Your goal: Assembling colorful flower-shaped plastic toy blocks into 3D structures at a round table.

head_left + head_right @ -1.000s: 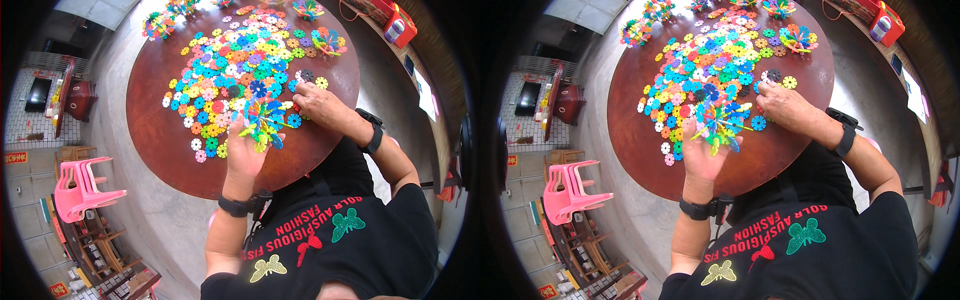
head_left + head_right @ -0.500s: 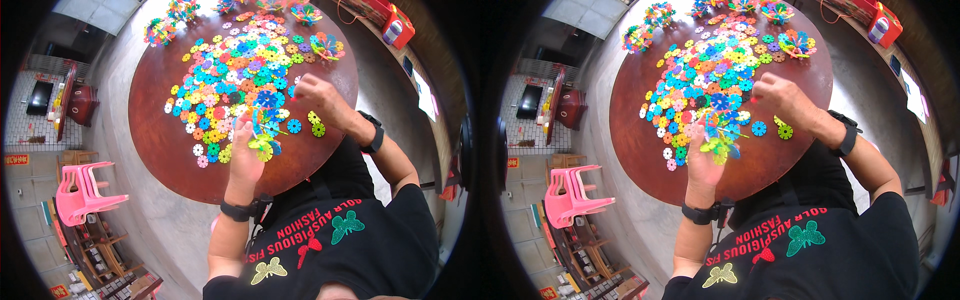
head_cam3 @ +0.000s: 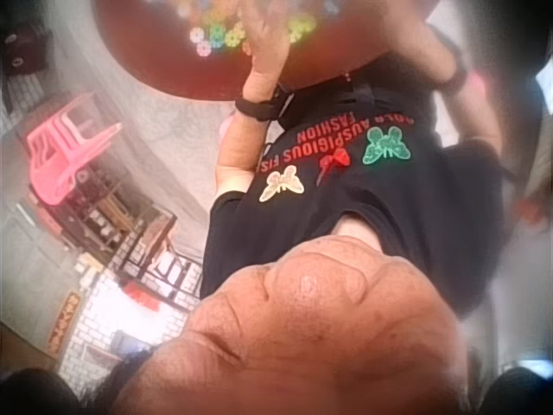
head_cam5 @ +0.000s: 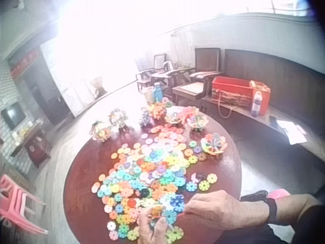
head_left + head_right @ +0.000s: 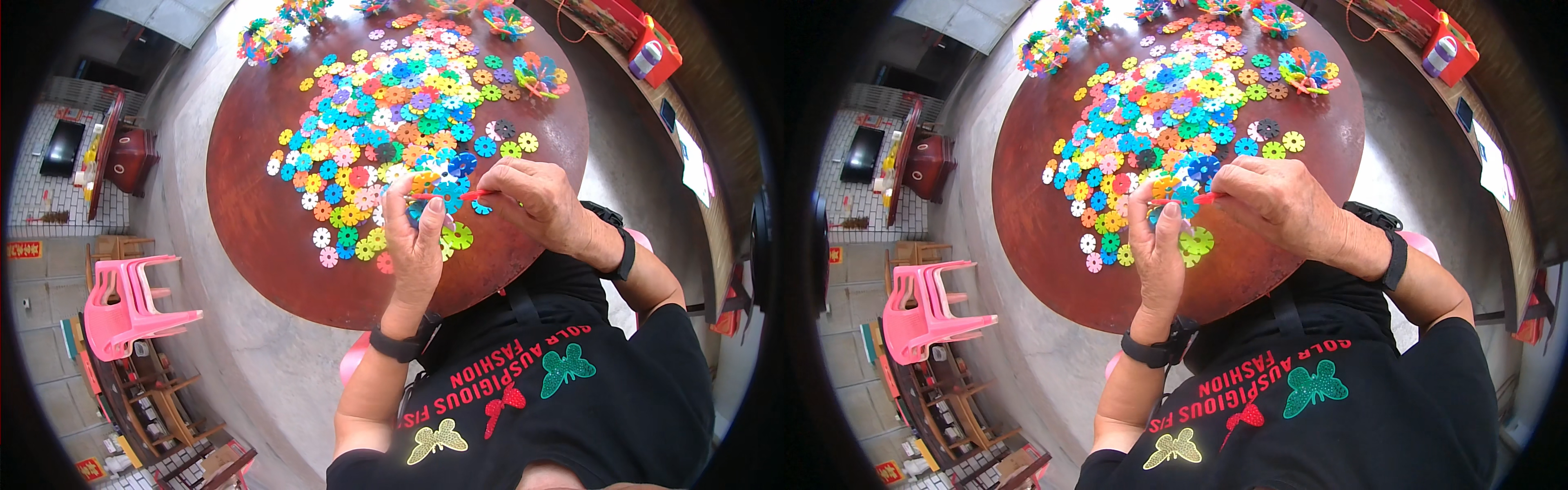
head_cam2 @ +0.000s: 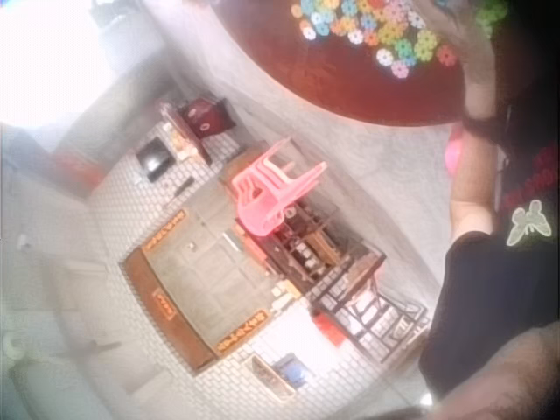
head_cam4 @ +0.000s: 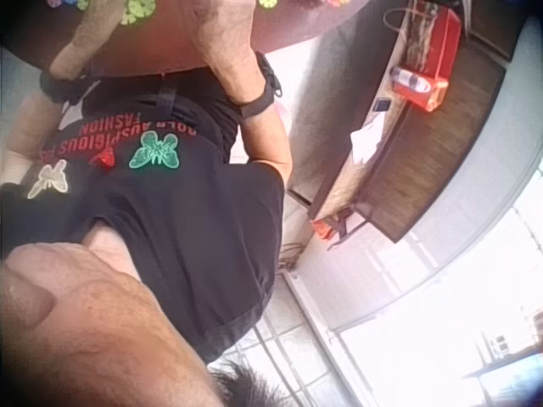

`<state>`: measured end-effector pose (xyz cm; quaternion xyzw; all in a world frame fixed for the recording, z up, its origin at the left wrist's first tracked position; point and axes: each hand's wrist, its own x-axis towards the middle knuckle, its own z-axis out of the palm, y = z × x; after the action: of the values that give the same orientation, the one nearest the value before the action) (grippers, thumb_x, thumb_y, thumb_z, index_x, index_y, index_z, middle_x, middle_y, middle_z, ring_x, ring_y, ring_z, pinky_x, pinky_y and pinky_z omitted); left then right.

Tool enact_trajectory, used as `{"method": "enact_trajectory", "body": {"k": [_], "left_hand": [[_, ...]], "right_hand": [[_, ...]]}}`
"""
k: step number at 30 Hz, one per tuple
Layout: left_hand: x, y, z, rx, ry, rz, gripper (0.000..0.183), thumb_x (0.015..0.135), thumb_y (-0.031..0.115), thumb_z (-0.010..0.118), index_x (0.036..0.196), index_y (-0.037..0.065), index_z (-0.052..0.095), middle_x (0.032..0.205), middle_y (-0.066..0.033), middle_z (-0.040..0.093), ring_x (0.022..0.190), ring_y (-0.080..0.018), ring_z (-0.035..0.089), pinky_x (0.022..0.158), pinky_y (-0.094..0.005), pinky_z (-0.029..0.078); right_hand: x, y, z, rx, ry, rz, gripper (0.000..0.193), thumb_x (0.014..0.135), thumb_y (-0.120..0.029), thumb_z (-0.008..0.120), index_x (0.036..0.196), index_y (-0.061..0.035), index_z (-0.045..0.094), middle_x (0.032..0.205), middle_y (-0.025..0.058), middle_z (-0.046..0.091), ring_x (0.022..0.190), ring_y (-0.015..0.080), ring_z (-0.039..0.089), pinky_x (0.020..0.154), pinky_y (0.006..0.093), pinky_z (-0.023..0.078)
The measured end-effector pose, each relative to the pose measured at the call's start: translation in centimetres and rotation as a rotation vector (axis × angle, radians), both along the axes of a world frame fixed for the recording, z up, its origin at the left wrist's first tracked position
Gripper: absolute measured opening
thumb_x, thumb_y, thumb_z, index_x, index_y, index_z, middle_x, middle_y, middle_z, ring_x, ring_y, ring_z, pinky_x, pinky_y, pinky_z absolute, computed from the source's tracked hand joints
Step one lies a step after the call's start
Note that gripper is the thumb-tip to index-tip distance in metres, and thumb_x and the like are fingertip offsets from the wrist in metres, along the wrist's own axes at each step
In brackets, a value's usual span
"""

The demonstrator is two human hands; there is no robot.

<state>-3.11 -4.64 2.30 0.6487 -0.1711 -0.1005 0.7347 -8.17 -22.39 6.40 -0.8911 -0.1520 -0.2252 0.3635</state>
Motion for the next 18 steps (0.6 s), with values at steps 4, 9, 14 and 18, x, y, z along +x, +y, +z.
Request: {"method": "enact_trajectory", "body": {"k": [4, 9, 14, 18], "left_hand": [[0.1, 0.0, -0.4, 0.008, -0.003, -0.004, 0.036, 0.097, 0.023, 0.052, 0.125, 0.001, 0.044, 0.1, -0.0055, 0.05, 0.077, -0.0088, 0.051, 0.066, -0.0235, 0.045], [0.6, 0.2, -1.3, 0.141, -0.118, 0.008, 0.036, 0.099, 0.024, 0.046, 0.127, 0.003, 0.043, 0.097, -0.0037, 0.053, 0.078, -0.0077, 0.05, 0.068, -0.0234, 0.044], [0.6, 0.1, -1.6, 0.188, -0.095, 0.023, 0.033, 0.098, 0.019, 0.046, 0.126, 0.002, 0.044, 0.097, -0.0041, 0.052, 0.075, -0.0078, 0.051, 0.065, -0.0235, 0.045], [1.0, 0.5, -2.5, 0.338, -0.287, 0.063, 0.032, 0.097, 0.016, 0.046, 0.125, 0.001, 0.045, 0.097, -0.0051, 0.053, 0.073, -0.0084, 0.053, 0.064, -0.0243, 0.046]], "right_hand": [[-0.1, 0.0, -0.7, -0.037, 0.036, 0.004, 0.015, 0.079, -0.007, 0.066, 0.082, -0.0035, 0.052, 0.073, 0.0106, 0.056, 0.067, 0.0287, 0.06, 0.054, 0.0375, 0.049], [0.0, 0.2, -1.6, -0.206, 0.061, -0.064, 0.017, 0.08, -0.011, 0.063, 0.078, -0.0051, 0.048, 0.068, 0.0095, 0.052, 0.064, 0.0281, 0.059, 0.052, 0.0385, 0.047], [-0.1, 0.2, -1.5, -0.253, 0.063, -0.065, 0.015, 0.081, -0.011, 0.061, 0.078, -0.0052, 0.047, 0.067, 0.0089, 0.051, 0.063, 0.0277, 0.059, 0.052, 0.0388, 0.047], [-0.2, 0.0, -0.9, -0.326, 0.106, -0.031, 0.015, 0.082, -0.012, 0.059, 0.078, -0.0048, 0.046, 0.067, 0.0086, 0.051, 0.063, 0.0274, 0.059, 0.053, 0.0384, 0.047]]}}
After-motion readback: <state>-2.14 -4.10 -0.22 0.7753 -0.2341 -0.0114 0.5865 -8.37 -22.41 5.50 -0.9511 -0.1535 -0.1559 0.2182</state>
